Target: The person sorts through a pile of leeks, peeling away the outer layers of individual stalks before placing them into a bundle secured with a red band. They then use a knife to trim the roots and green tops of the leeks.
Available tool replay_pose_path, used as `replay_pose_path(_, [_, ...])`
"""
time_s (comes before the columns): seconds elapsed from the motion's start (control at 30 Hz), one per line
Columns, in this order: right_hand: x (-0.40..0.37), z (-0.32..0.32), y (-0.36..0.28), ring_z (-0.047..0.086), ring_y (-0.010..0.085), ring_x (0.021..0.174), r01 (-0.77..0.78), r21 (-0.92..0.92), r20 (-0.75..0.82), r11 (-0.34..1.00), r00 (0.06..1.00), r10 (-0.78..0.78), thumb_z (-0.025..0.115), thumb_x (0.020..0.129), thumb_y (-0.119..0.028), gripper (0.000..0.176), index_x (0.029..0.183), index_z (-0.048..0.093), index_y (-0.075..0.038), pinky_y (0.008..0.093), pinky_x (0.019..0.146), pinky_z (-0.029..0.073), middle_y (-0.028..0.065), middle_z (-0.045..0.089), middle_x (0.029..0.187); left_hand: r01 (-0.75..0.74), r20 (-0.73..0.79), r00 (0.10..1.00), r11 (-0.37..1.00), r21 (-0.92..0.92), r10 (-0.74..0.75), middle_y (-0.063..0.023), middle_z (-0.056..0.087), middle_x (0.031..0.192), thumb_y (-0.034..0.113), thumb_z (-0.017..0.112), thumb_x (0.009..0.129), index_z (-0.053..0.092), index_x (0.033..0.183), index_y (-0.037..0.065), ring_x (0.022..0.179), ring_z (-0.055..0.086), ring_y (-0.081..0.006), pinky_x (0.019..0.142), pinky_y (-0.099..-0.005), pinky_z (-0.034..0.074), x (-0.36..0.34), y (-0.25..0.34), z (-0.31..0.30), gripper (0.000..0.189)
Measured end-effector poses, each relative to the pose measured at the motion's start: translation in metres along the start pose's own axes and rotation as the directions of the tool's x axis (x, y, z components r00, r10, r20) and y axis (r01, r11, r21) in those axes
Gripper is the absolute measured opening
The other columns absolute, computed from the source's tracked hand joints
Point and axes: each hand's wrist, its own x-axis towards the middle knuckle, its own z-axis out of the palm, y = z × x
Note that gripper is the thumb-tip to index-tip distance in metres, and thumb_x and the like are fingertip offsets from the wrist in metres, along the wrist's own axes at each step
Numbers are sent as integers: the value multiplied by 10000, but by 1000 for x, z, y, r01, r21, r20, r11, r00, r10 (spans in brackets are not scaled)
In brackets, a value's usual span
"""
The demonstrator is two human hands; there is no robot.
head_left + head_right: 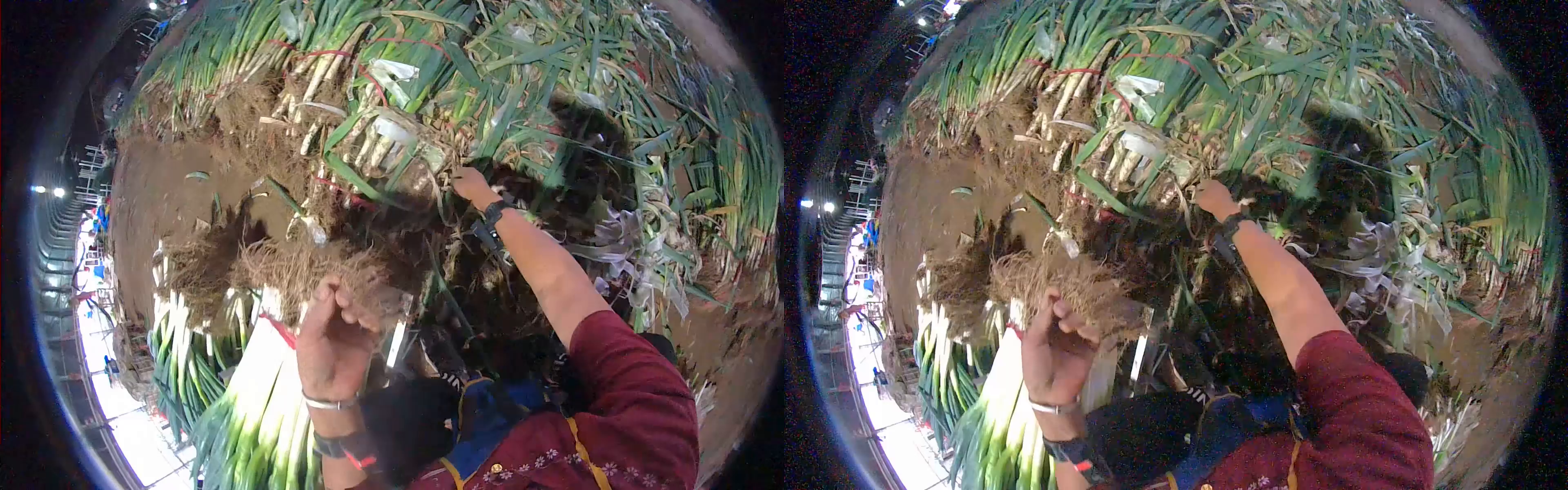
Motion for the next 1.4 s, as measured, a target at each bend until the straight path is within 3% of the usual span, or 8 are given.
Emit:
replay_pose_path(0.13, [27,-24,-43,620,405,859,-97,-170,-159,981,985,70,598,818,-135,433,1227,522,-15,492,755,521,241,644,949,49,-30,998,999,-25,-49,11,553,820,177,592,942,565,1075,101,724,493,-118,718,-307,444,13,1,6,155])
replay_pose_path(0.3, [84,-36,-35,626,435,954,55,-316,-187,947,975,-119,538,847,-62,584,1412,392,-73,516,764,538,241,314,1489,47,-71,996,999,-25,-49,-11,563,815,177,615,930,578,1081,87,717,482,-134,722,-325,435,26,5,13,179])
replay_pose_path(0.53, [119,-20,-38,441,445,1267,-53,-347,-95,936,995,21,529,840,-19,705,1489,258,-60,483,893,502,274,301,1488,66,-74,995,997,-44,-69,-44,602,840,174,641,913,596,1088,67,711,500,-152,721,-351,437,37,5,8,210])
replay_pose_path(0.67, [125,-45,-73,614,479,985,-165,-309,-68,937,986,151,561,797,-34,786,1504,225,-104,496,836,518,292,431,1363,85,29,996,996,21,-86,-32,564,897,191,614,948,570,1135,86,758,504,-148,758,-344,442,34,7,17,219])
replay_pose_path(0.83, [142,-61,-54,636,420,998,-207,-249,66,946,971,230,612,799,-439,902,1509,192,-75,494,818,512,291,642,1098,81,-34,996,997,-3,-81,-23,547,864,180,595,958,579,1103,78,751,496,-137,749,-324,435,20,4,22,177])
replay_pose_path(0.93, [131,-49,-50,611,406,1075,-223,-225,109,948,962,252,598,823,-478,899,1513,192,-69,492,893,484,273,605,1210,72,-39,997,997,22,-71,-20,539,859,180,591,959,582,1095,79,751,496,-135,746,-317,435,17,1,24,170])
replay_pose_path(1.07, [131,-23,-34,519,394,1229,-251,-147,-8,957,967,253,607,818,-539,913,1507,232,-72,455,996,434,227,500,1384,70,-25,997,998,9,-69,-19,547,861,172,587,958,587,1092,82,750,497,-136,750,-318,437,8,-2,27,161])
replay_pose_path(1.4, [9,-67,-16,579,345,1152,-176,319,-217,931,943,253,672,838,-378,690,1407,437,-66,412,949,455,227,595,1253,67,37,997,992,103,-71,17,525,802,219,579,950,582,1065,118,684,454,-112,702,-341,436,-22,-4,40,153])
